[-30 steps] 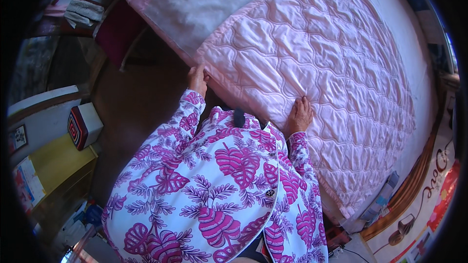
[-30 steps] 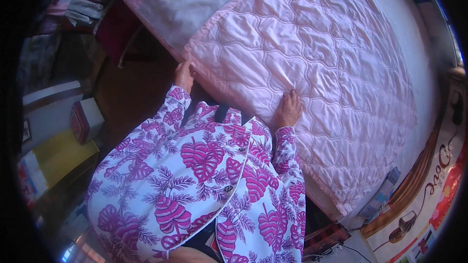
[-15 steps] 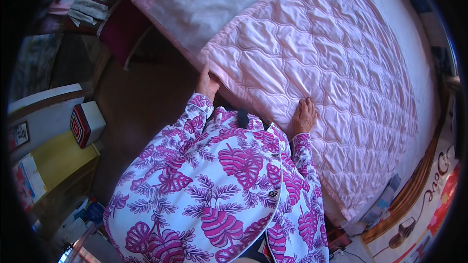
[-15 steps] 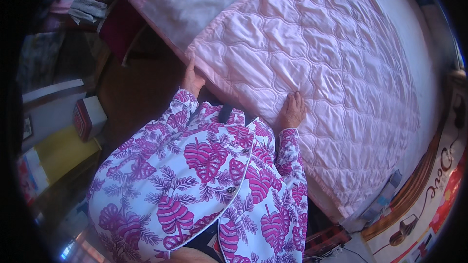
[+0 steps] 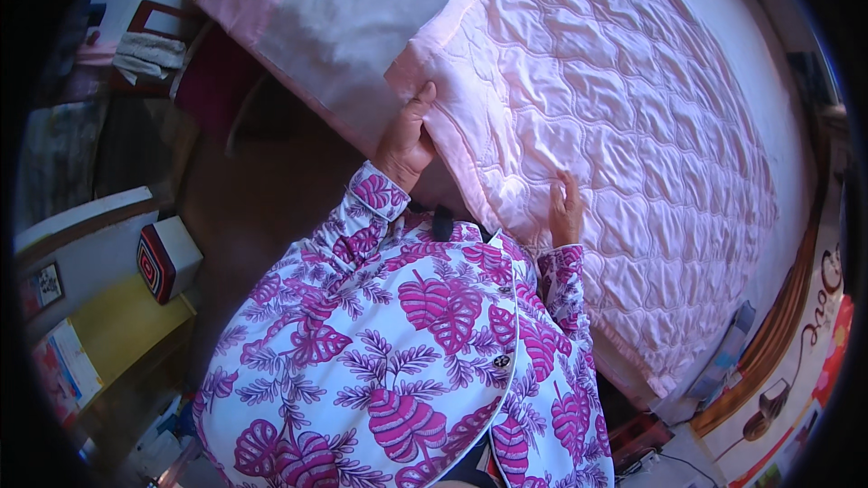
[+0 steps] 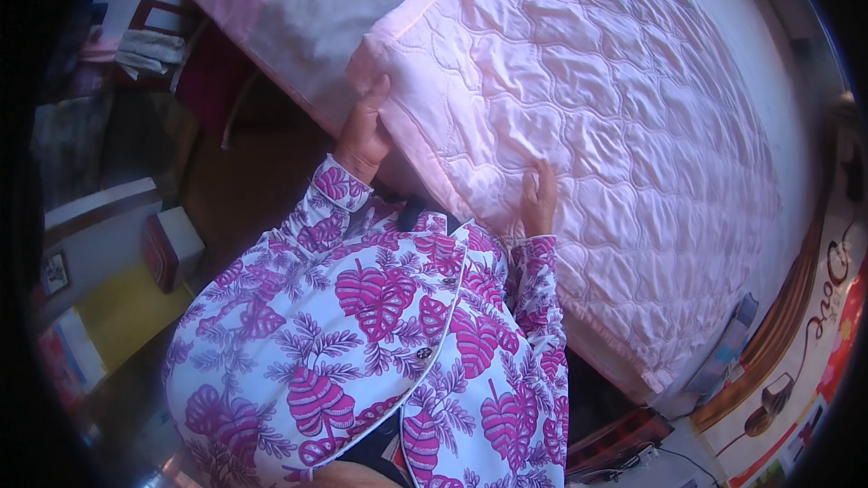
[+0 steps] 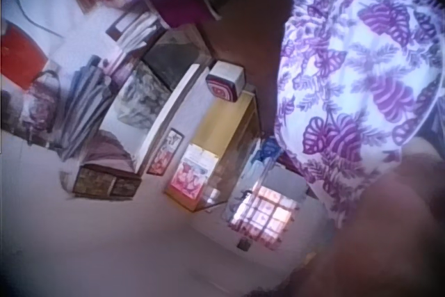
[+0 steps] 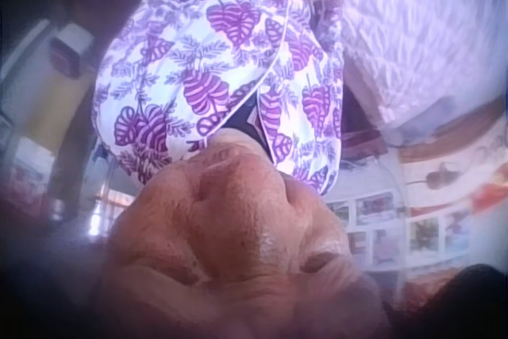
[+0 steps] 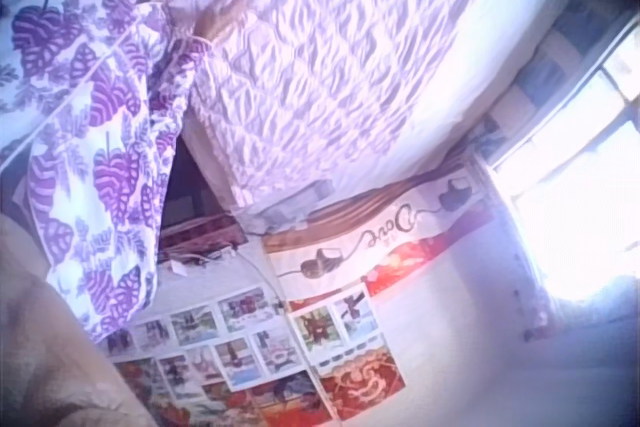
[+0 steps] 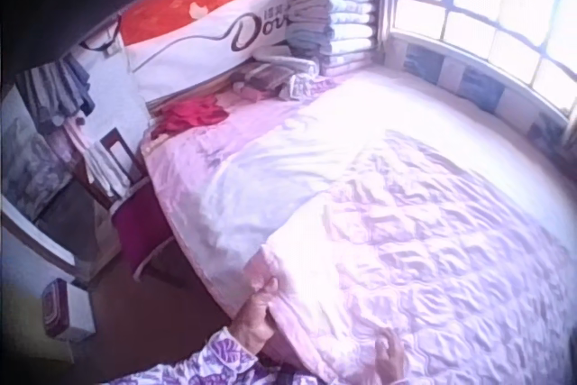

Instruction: The person folds a pink quilted blanket on a bed by aligning the edges and smoothing the fabric by hand.

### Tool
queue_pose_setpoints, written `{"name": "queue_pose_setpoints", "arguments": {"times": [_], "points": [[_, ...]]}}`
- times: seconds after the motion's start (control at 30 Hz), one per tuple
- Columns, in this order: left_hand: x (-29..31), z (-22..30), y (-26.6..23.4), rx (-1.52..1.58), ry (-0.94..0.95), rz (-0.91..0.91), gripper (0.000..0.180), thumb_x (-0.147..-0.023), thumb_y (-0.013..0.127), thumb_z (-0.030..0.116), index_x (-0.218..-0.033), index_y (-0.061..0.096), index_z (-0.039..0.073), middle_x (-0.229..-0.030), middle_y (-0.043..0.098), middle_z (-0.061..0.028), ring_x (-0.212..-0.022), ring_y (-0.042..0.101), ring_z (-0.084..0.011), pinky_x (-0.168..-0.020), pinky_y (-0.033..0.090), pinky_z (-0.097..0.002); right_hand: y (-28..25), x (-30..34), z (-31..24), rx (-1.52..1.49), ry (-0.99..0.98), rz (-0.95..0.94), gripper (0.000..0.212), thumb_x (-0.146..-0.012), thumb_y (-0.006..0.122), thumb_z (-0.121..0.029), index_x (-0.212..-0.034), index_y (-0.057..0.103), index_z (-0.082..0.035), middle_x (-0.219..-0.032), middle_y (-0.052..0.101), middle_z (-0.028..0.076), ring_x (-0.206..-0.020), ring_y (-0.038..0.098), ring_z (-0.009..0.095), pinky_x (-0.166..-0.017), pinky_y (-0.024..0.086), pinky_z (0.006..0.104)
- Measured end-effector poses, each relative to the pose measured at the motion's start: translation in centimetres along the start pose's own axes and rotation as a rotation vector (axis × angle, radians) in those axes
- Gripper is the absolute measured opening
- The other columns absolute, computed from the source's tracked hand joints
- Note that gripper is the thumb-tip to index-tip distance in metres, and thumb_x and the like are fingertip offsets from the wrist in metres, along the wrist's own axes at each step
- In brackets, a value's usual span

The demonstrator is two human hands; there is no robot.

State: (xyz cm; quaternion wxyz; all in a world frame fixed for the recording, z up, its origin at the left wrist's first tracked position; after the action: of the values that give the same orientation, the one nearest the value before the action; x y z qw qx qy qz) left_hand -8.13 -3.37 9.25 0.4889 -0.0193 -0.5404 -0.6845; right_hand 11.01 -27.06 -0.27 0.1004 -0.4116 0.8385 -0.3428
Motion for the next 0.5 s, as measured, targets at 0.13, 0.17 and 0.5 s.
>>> {"name": "queue_pose_setpoints", "arguments": {"times": [0.13,0.17,0.5], "points": [[0.7,-0.2,1.8,0.067,-0.029,-0.065,0.039,-0.087,0.057,0.024,-0.119,0.047,0.005,-0.114,0.055,-0.0086,-0.106,0.052,-0.024,-0.095,0.041,-0.0406,-0.9,-1.3,-9.4,-0.359,-0.017,-0.015,0.03,-0.087,0.052,-0.007,-0.117,0.051,-0.001,-0.12,0.053,0.012,-0.112,0.049,0.021,-0.09,0.04,0.0309],[1.0,-0.2,2.3,0.083,-0.038,-0.086,0.036,-0.088,0.057,0.023,-0.118,0.049,0.005,-0.113,0.056,-0.0083,-0.106,0.052,-0.024,-0.095,0.041,-0.0409,-0.9,-1.5,-10.9,-0.421,-0.05,-0.024,0.03,-0.087,0.052,-0.006,-0.117,0.051,-0.002,-0.121,0.052,0.012,-0.112,0.049,0.021,-0.09,0.04,0.0305],[3.7,-0.2,4.2,0.187,-0.191,-0.257,0.048,-0.089,0.053,0.028,-0.126,0.038,0.002,-0.122,0.049,-0.0133,-0.112,0.048,-0.0276,-0.098,0.037,-0.0426,-1.9,-2.4,-19.5,-0.56,-0.248,-0.098,0.03,-0.084,0.057,-0.006,-0.114,0.053,-0.002,-0.105,0.057,0.01,-0.092,0.056,0.016,-0.077,0.047,0.0274]]}}
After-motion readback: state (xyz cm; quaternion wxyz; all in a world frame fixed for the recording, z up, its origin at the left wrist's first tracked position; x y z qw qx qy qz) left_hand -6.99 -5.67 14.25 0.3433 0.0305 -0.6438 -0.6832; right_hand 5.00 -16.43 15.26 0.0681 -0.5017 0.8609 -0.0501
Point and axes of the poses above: each hand's wrist, its own x-axis away from the middle knuckle, its own y-axis out of the palm, z = x × y, the point moved 1 cm from there along -x, towards the middle knuckle
